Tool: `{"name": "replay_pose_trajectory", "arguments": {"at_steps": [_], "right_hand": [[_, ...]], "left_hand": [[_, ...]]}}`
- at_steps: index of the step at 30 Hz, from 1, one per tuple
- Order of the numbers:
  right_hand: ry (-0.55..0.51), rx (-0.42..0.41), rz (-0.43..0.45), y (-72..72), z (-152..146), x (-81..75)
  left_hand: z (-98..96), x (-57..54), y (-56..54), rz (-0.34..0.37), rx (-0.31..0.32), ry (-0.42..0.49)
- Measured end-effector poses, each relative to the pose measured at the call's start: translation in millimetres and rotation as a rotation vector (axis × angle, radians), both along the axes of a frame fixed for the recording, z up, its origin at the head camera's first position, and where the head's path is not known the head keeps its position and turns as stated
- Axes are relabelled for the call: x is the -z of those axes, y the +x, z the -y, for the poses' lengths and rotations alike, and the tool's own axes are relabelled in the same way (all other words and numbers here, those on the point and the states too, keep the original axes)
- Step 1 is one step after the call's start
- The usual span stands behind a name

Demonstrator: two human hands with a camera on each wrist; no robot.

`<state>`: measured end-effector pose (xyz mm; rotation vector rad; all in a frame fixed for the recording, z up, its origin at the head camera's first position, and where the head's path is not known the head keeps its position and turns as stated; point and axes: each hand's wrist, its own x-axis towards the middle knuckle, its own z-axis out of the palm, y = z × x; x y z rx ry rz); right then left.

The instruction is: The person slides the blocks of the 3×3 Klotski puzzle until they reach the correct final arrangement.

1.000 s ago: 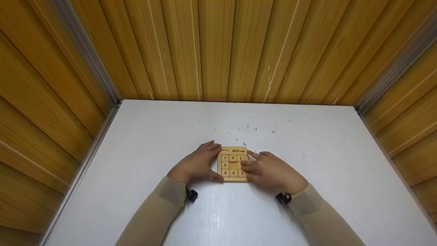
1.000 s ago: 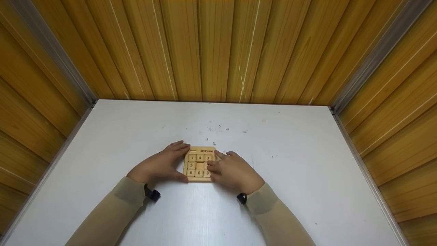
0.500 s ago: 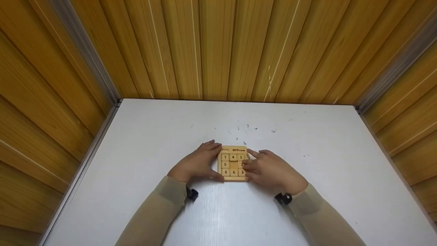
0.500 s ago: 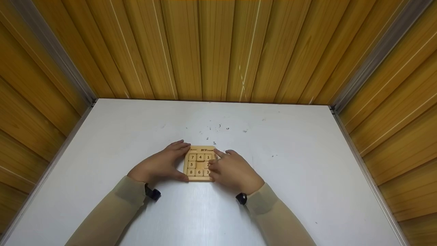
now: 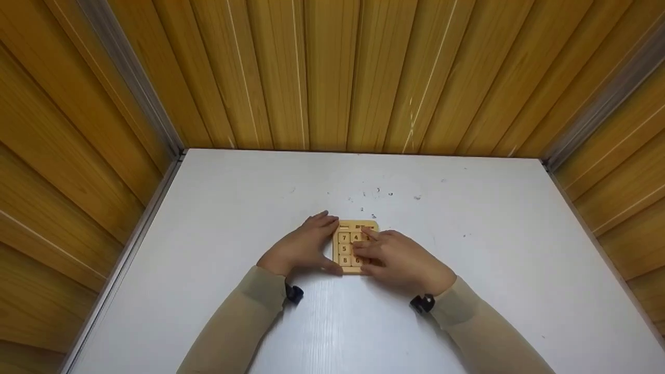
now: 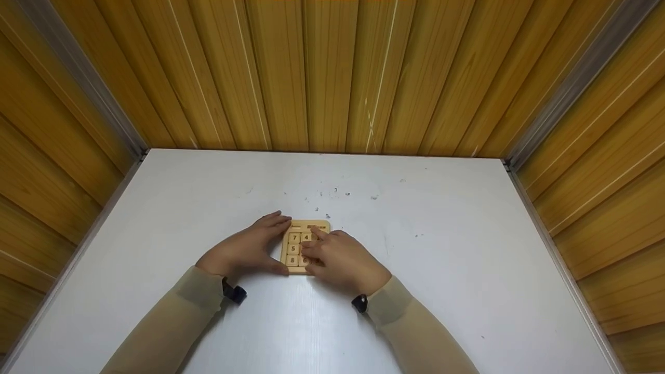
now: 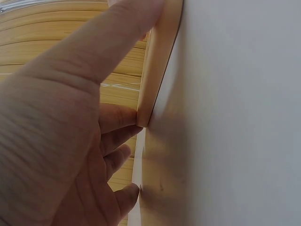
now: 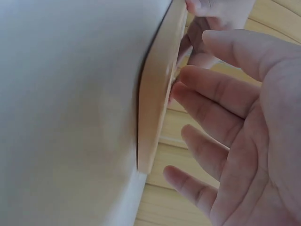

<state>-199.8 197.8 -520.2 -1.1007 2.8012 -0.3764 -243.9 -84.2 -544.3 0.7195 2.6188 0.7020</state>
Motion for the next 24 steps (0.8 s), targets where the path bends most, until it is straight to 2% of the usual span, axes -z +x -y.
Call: {"name": "replay_pose_trajectory", "arguments": {"at_steps": [9, 24], "right_hand": [[-0.005, -0.018, 0.026, -1.4, 10.2, 6.0], [0.020, -0.021, 0.106, -5.4, 8.5, 8.5]], "left_hand": [[0.4, 2.7, 0.4, -0.011, 0.005, -0.002], [0.9, 2.0, 0.2, 0.005, -0.012, 0.005]]}}
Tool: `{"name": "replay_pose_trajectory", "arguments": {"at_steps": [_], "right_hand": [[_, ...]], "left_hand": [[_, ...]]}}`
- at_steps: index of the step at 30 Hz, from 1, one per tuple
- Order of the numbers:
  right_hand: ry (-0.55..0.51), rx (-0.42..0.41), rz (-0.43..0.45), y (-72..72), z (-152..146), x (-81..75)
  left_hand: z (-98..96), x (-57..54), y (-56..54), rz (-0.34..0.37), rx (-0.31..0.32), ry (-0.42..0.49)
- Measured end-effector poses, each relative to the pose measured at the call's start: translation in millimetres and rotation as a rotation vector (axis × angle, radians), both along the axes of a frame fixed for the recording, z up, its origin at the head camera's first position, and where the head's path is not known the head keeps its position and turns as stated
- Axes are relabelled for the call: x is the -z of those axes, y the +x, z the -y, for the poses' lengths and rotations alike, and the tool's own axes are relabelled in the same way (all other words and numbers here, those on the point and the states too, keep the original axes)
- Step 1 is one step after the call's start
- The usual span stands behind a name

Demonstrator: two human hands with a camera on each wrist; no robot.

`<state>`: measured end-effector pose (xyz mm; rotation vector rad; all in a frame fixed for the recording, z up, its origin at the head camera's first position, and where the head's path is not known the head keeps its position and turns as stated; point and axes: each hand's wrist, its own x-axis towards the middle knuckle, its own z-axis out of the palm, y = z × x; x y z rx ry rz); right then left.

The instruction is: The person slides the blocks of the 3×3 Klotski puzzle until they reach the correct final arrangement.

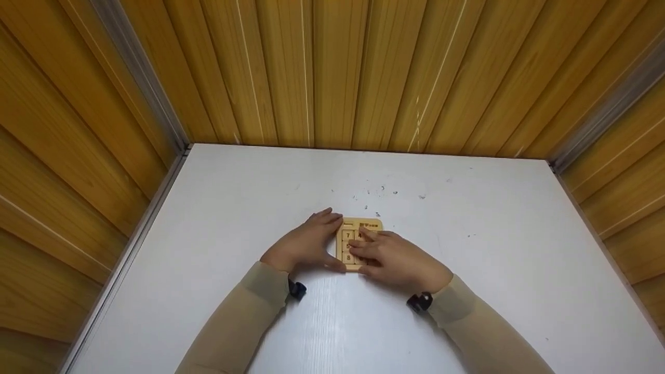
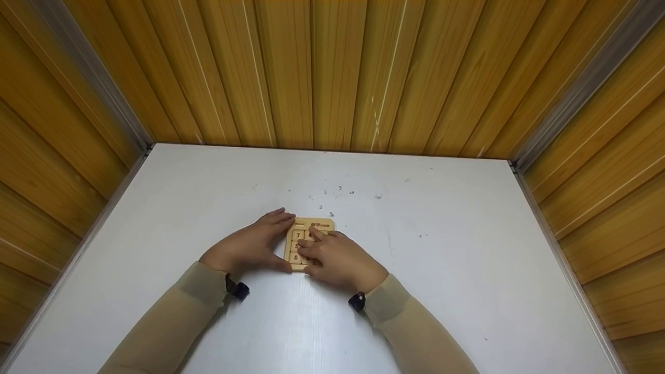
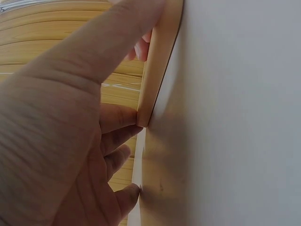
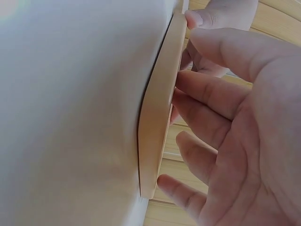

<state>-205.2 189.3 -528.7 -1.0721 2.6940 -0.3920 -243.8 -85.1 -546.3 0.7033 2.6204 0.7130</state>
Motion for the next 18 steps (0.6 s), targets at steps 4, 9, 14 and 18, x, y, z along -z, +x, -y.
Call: {"name": "replay_pose_trajectory", "arguments": {"at_steps": [4, 9, 14, 18], "right_hand": [[-0.013, -0.012, 0.010, 0.0, -0.8, -0.9], [-0.024, -0.026, 0.010, -1.0, -2.0, -2.1], [-0.026, -0.015, 0.007, 0.9, -2.4, -2.4], [-0.024, 0.001, 0.001, 2.7, -3.8, -1.7]], "left_hand": [[0.2, 1.5, -0.2, -0.004, -0.003, -0.003], [0.7, 1.8, -2.1, -0.009, 0.007, -0.006], [1.1, 1.4, -2.4, -0.005, 0.012, 0.002], [-0.1, 1.7, -1.5, -0.008, 0.007, 0.001]]}}
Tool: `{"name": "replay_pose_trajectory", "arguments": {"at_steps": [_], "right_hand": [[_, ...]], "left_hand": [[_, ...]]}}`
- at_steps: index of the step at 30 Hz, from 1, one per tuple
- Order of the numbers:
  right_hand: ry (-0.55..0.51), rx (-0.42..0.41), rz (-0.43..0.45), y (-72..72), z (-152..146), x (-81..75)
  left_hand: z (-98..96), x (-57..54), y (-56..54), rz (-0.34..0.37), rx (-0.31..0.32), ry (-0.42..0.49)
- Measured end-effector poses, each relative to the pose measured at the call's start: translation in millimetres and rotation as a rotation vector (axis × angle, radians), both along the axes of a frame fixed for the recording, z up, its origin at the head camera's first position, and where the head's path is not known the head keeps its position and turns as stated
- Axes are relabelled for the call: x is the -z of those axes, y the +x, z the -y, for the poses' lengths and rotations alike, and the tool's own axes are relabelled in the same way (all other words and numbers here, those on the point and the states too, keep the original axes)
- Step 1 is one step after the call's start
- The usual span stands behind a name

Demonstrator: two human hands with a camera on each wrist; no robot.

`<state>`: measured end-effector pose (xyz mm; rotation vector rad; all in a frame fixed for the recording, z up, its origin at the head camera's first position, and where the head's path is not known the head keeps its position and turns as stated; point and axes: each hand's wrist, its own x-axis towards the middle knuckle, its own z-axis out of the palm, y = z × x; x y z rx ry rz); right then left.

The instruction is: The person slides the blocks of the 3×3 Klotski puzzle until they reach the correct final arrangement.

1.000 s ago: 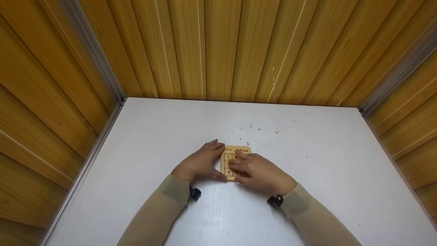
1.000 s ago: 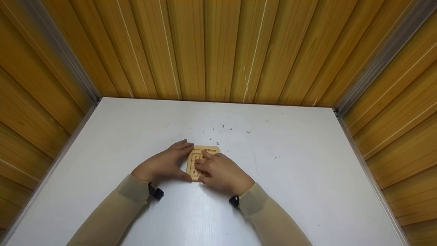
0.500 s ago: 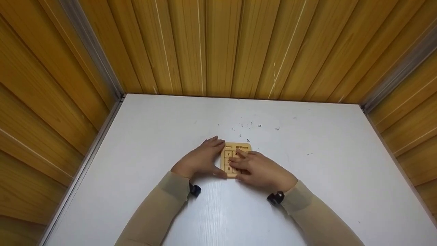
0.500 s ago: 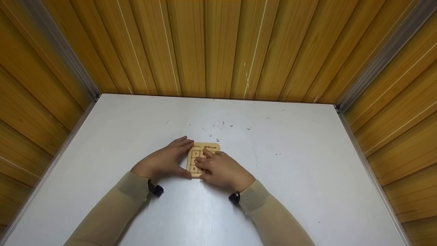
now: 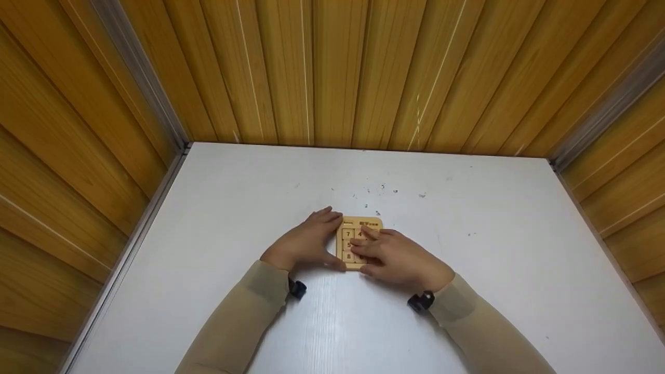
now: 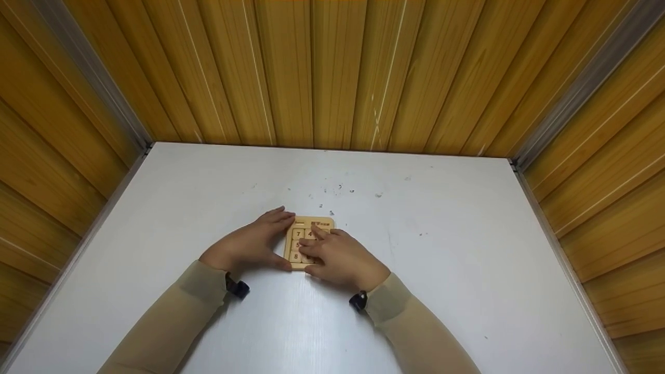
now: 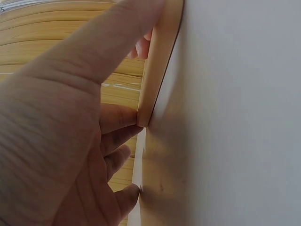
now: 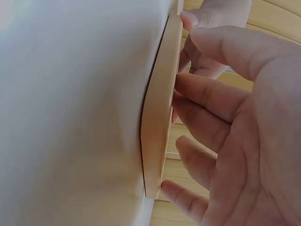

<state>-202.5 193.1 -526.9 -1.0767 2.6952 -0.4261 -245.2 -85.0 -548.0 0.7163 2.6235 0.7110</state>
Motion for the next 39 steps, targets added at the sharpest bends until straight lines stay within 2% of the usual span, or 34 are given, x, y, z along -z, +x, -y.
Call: {"name": "replay_pose_trajectory", "arguments": {"at_steps": [12, 20, 30, 39], "right_hand": [[0.020, 0.011, -0.027, -2.9, -5, -1.5], [0.030, 0.050, -0.009, 2.6, -12, 0.0], [0.029, 0.050, -0.017, -0.5, -14, -1.7], [0.027, 0.069, -0.006, -0.1, -18, -2.4]], "left_hand": [[-1.3, -3.3, 1.0, 0.001, -0.021, -0.008], [-2.0, -0.6, 2.7, -0.007, 0.021, 0.004], [0.0, -3.8, 1.3, -0.006, -0.001, -0.012], [-0.2, -1.6, 0.8, -0.010, -0.005, -0.018]]}}
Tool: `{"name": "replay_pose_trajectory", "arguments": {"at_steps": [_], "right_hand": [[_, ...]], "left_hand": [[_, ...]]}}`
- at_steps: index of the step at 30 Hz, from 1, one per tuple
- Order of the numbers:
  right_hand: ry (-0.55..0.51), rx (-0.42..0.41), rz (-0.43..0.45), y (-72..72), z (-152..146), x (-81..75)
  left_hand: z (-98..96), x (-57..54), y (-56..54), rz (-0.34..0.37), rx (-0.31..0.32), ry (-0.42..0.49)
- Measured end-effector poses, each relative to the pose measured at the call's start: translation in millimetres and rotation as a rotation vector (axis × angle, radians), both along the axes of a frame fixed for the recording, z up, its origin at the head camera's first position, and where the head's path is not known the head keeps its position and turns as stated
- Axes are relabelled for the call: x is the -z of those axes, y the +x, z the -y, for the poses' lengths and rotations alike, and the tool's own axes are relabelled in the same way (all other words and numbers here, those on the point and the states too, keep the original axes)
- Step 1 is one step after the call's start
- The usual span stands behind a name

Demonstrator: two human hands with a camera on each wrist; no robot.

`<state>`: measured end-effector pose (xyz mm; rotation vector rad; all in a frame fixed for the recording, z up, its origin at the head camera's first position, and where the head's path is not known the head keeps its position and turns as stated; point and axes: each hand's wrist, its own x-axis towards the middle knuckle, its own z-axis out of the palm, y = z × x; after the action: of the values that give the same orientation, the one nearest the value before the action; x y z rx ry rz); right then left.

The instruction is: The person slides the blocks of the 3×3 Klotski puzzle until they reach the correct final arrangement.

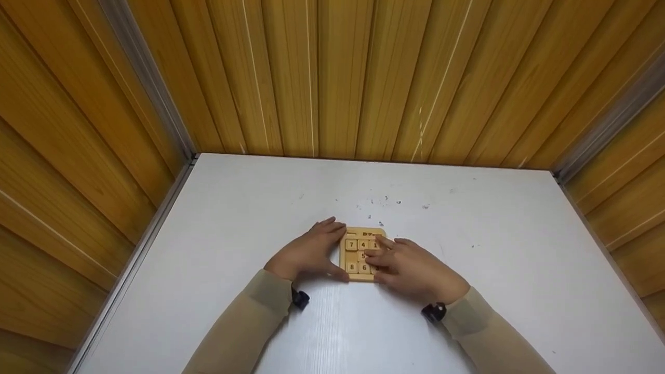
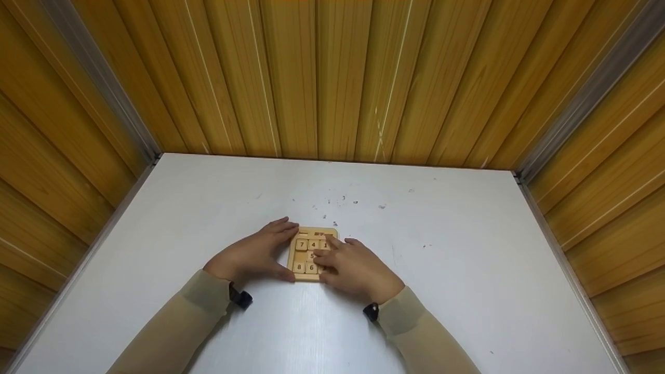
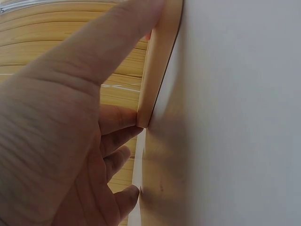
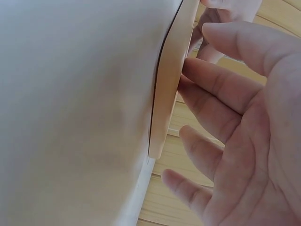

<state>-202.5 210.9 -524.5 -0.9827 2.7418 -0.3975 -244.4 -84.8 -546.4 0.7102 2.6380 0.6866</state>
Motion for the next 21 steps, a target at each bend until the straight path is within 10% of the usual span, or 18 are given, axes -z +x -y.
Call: {"name": "replay_pose_trajectory", "arguments": {"at_steps": [21], "right_hand": [[0.025, -0.012, -0.058, -0.8, -0.4, 0.3]], "left_hand": [[0.5, 0.0, 0.0, 0.010, -0.004, 0.006]]}}
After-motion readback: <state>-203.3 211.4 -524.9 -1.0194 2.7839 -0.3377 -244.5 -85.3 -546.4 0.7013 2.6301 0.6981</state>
